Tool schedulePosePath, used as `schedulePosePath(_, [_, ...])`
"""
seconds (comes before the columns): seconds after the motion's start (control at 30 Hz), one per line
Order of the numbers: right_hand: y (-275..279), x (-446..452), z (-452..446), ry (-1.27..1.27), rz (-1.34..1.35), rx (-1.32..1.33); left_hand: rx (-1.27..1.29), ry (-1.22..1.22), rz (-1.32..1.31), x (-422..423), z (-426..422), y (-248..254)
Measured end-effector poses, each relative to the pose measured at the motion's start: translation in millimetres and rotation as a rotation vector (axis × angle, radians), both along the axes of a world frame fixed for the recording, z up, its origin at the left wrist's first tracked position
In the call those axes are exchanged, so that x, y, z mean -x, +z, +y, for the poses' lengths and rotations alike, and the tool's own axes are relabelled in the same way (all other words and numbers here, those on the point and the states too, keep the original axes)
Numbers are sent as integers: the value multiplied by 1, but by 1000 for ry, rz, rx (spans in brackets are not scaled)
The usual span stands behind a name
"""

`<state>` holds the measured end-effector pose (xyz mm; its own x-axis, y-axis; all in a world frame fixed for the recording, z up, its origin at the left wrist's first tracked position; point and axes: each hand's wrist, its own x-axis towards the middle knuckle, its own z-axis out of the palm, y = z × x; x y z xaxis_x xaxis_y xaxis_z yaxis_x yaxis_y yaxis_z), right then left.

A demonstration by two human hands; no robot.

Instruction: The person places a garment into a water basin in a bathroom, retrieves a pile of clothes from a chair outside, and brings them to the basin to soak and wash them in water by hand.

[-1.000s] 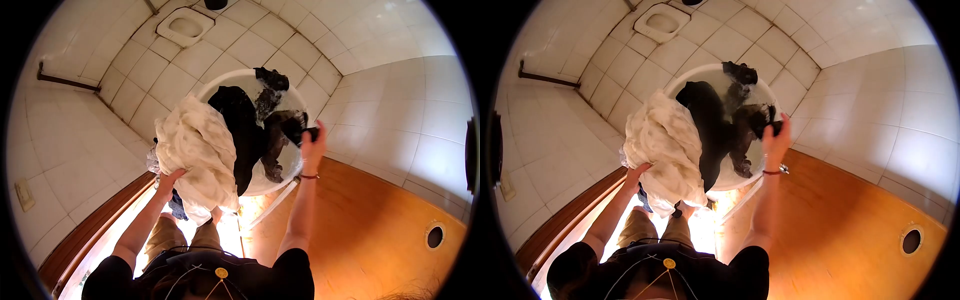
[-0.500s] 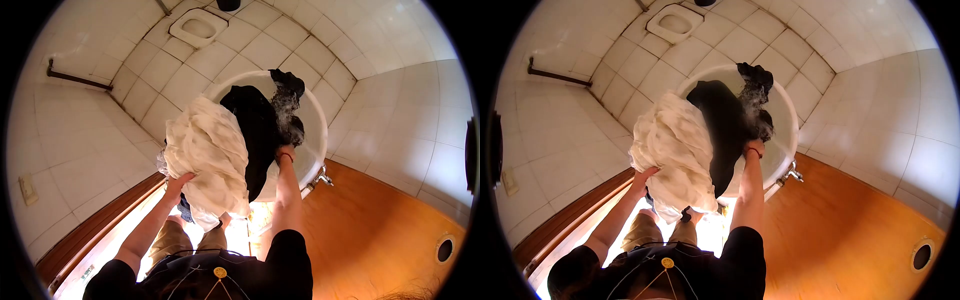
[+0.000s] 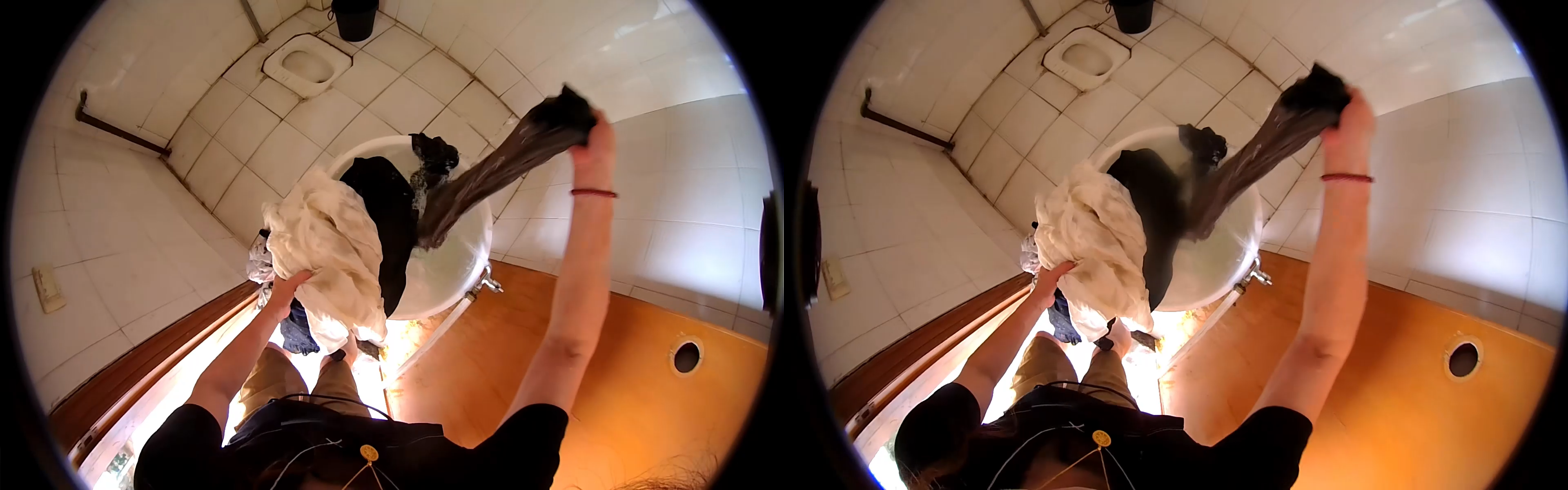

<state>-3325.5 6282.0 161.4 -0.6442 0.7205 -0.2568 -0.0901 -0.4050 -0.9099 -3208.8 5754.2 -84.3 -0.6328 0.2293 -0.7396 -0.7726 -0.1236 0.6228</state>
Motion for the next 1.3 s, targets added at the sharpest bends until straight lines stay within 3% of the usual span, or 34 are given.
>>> schedulePosePath(0.07, [64,2,-2,-66,58,-203,-3,-7,1,0,-1,-1])
schedulePosePath(0.13, [113,-9,-6,-14,178,-188,-1,-11,2,1,0,1])
schedulePosePath(0.27, [124,-51,-43,-89,324,-276,-8,-10,26,0,4,9])
schedulePosePath(0.37, [57,-96,-90,-272,219,-338,-1,2,41,0,5,13])
schedulePosePath(0.43, [-32,-139,-93,-120,35,-580,10,-12,24,0,4,17])
schedulePosePath(0.53, [-190,-200,-119,-34,-240,-521,12,6,15,-1,2,8])
schedulePosePath(0.57, [-220,-211,-136,56,-386,-667,18,6,10,-1,2,8])
schedulePosePath(0.6, [-262,-227,-145,135,-466,-553,28,9,5,-1,1,8])
schedulePosePath(0.67, [-327,-248,-151,574,-790,-1134,41,-7,-17,0,1,7])
schedulePosePath(0.73, [-333,-225,-169,891,-1151,-1163,34,5,-2,0,1,3])
schedulePosePath(0.77, [-353,-203,-176,671,-1269,-1225,22,12,12,-2,1,2])
schedulePosePath(0.8, [-308,-169,-191,553,-1148,-1307,29,16,13,-1,2,2])
schedulePosePath(0.9, [-324,-86,-194,306,-556,-1368,17,18,27,0,4,6])
schedulePosePath(1.0, [-353,-32,-199,334,-530,-1345,-18,19,8,0,2,5])
schedulePosePath(1.07, [-345,-12,-202,726,-748,-868,-12,34,15,0,2,7])
schedulePosePath(1.1, [-343,-5,-199,781,-683,-890,6,24,15,0,1,5])
schedulePosePath(1.17, [-287,-5,-183,640,-422,-854,5,31,28,2,3,10])
schedulePosePath(1.23, [-201,-15,-159,499,-266,-613,-2,27,-1,5,0,12])
schedulePosePath(1.27, [-151,-24,-151,466,-171,-346,-1,12,-40,3,-1,11])
schedulePosePath(1.3, [-119,-35,-139,479,-154,-324,15,37,-73,1,0,9])
